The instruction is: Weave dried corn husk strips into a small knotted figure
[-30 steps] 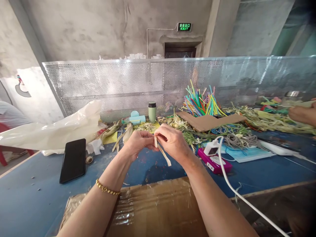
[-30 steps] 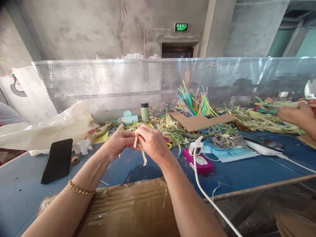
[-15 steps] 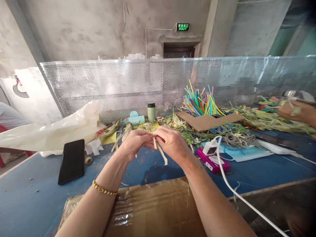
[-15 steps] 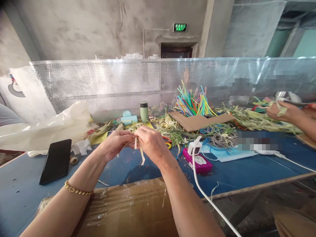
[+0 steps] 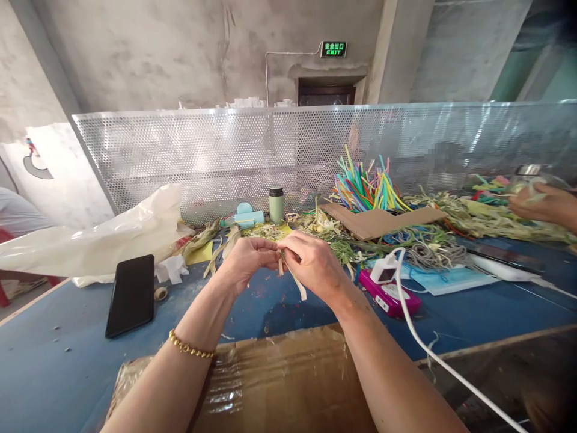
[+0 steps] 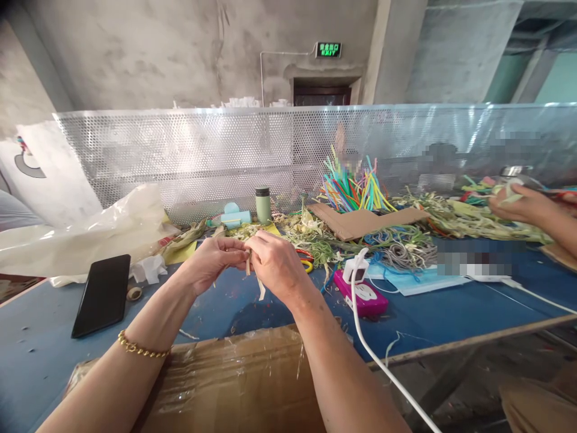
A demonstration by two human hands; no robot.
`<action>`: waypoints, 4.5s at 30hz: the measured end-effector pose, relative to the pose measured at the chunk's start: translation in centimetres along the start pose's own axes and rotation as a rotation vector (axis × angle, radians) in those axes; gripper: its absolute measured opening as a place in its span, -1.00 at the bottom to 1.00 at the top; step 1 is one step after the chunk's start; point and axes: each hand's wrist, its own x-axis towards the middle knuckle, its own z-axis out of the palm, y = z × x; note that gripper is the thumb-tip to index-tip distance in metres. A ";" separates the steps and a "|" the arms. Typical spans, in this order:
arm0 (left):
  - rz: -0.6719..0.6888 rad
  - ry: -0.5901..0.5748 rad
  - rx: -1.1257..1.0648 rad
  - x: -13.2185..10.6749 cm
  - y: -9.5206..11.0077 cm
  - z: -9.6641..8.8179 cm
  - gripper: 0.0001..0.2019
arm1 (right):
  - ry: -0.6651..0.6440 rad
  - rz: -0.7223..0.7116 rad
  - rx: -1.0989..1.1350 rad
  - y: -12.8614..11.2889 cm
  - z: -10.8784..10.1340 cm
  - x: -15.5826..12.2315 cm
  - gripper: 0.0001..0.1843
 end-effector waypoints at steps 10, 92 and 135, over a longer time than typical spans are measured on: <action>0.062 0.119 0.061 0.2 -0.1 -0.1 -0.97 | 0.198 0.223 0.042 0.7 0.1 0.0 -0.86; 0.060 0.228 -0.415 1.1 -1.1 0.0 -0.75 | 0.004 -0.150 -0.405 -2.1 1.4 0.1 -0.77; 0.175 0.290 -0.499 1.2 -0.6 0.3 -0.79 | 0.102 0.199 0.335 -0.4 3.0 -0.5 -0.53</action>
